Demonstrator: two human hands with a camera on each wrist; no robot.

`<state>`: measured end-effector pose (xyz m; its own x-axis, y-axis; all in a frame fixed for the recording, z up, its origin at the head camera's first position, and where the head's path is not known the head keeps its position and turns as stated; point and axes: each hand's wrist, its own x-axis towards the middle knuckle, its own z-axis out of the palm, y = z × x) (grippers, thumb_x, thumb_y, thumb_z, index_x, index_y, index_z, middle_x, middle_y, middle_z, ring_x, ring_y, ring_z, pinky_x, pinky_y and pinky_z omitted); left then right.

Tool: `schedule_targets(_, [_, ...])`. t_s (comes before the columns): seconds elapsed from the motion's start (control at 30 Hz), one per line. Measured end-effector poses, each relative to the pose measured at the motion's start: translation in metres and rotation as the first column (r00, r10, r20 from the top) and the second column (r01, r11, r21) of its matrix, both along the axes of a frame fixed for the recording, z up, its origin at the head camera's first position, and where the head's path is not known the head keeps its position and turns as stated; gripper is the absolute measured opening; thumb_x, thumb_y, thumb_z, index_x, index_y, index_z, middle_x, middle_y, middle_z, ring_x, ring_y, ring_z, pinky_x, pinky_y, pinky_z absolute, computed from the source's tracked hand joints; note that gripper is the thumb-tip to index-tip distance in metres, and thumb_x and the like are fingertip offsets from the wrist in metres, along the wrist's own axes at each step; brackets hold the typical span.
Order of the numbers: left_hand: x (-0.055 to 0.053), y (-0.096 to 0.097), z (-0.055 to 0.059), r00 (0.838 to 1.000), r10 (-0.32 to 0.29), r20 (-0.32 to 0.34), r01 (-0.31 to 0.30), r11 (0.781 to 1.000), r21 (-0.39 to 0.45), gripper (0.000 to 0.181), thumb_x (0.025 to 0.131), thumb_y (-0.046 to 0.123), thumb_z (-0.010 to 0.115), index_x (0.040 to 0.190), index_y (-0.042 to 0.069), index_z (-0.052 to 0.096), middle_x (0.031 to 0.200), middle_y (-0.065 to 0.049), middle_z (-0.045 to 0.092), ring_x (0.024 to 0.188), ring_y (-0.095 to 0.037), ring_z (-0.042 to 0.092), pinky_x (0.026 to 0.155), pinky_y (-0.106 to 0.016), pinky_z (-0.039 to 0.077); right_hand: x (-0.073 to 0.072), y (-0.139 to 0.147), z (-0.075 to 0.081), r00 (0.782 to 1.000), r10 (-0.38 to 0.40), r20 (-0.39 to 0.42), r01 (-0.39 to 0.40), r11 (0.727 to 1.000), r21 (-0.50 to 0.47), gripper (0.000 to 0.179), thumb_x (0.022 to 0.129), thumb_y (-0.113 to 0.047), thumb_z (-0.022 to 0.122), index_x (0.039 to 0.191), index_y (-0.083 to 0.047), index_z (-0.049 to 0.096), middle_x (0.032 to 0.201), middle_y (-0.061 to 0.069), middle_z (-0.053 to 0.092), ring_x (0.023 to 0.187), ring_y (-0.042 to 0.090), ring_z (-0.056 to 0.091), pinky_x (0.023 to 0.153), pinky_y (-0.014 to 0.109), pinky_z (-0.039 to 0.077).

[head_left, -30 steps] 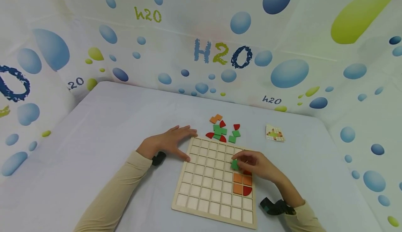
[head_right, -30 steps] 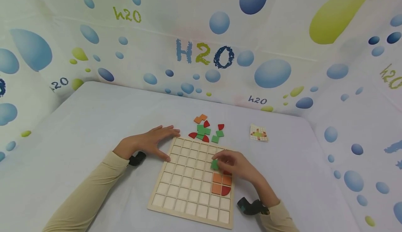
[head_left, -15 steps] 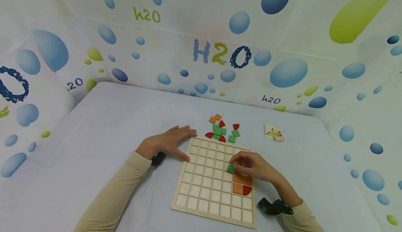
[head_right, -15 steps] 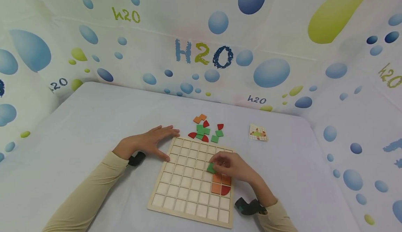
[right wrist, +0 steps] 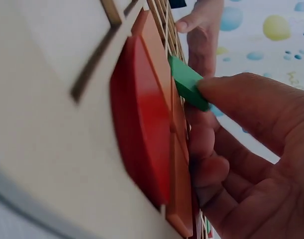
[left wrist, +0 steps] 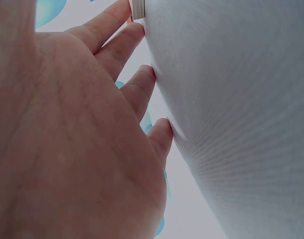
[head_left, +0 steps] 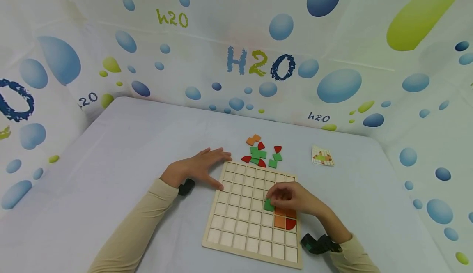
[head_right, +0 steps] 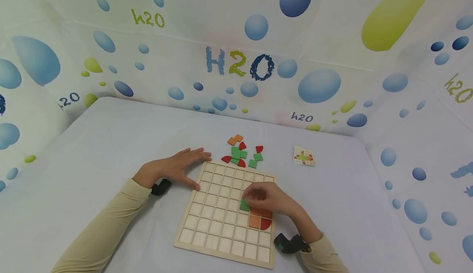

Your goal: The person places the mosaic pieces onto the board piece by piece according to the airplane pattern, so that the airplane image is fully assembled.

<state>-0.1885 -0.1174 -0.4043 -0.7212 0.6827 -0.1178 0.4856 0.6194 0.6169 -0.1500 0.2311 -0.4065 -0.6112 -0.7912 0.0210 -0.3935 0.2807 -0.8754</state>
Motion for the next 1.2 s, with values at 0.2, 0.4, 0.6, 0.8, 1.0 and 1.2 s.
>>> schedule_targets(0.2, [-0.001,0.000,0.000,1.000,-0.004,0.001,0.004,1.000,0.000,0.086,0.077,0.042,0.081,0.144,0.007,0.042,0.155,-0.013,0.034,0.148,-0.036,0.017,0.118,-0.058,0.007,0.001,-0.002,-0.001,0.999,0.037,-0.026,-0.038,0.999,-0.030,0.006,0.090,-0.002,0.067,0.096,-0.004,0.069,0.083,0.009,0.063,0.062,0.009,0.047,0.053,0.017,0.043])
schedule_targets(0.4, [-0.001,-0.001,-0.001,1.000,0.009,0.009,-0.008,1.000,-0.004,0.086,0.076,0.042,0.082,0.144,0.008,0.042,0.156,-0.012,0.033,0.148,-0.035,0.016,0.119,-0.056,0.006,0.003,-0.004,0.000,0.999,0.040,-0.035,-0.041,0.999,-0.030,0.007,0.091,-0.002,0.066,0.097,-0.004,0.069,0.084,0.009,0.062,0.060,0.010,0.045,0.053,0.017,0.041])
schedule_targets(0.6, [0.001,-0.001,0.000,1.000,0.018,0.015,-0.018,1.000,0.000,0.086,0.076,0.041,0.082,0.144,0.007,0.042,0.155,-0.013,0.034,0.148,-0.036,0.017,0.119,-0.056,0.007,0.003,-0.005,0.002,0.999,0.027,-0.027,-0.027,1.000,-0.010,0.006,0.091,-0.004,0.067,0.097,-0.003,0.069,0.084,0.009,0.061,0.062,0.009,0.046,0.054,0.017,0.042])
schedule_targets(0.8, [0.004,-0.001,0.002,0.999,0.011,0.038,-0.012,1.000,0.027,0.085,0.077,0.039,0.082,0.144,0.006,0.042,0.155,-0.014,0.034,0.148,-0.036,0.016,0.119,-0.057,0.006,0.002,-0.008,0.004,0.999,-0.037,-0.018,0.038,0.997,0.060,0.007,0.091,-0.011,0.069,0.096,-0.006,0.071,0.080,0.002,0.062,0.064,0.003,0.048,0.055,0.018,0.044])
schedule_targets(1.0, [0.003,-0.001,-0.001,1.000,0.005,0.017,-0.006,1.000,0.025,0.085,0.076,0.041,0.082,0.143,0.007,0.042,0.155,-0.013,0.035,0.148,-0.035,0.017,0.118,-0.058,0.007,-0.003,-0.007,0.004,0.991,-0.126,-0.032,0.129,0.986,0.103,0.006,0.092,-0.012,0.069,0.094,-0.008,0.072,0.083,0.000,0.065,0.064,0.004,0.051,0.056,0.020,0.046])
schedule_targets(1.2, [0.002,-0.002,0.001,1.000,0.000,0.005,0.000,1.000,0.018,0.085,0.076,0.041,0.082,0.144,0.008,0.043,0.155,-0.013,0.034,0.148,-0.034,0.017,0.118,-0.057,0.007,-0.010,-0.004,0.007,0.978,-0.204,-0.043,0.208,0.971,0.117,0.007,0.091,-0.010,0.069,0.095,-0.005,0.071,0.084,0.003,0.065,0.066,0.006,0.051,0.057,0.020,0.046])
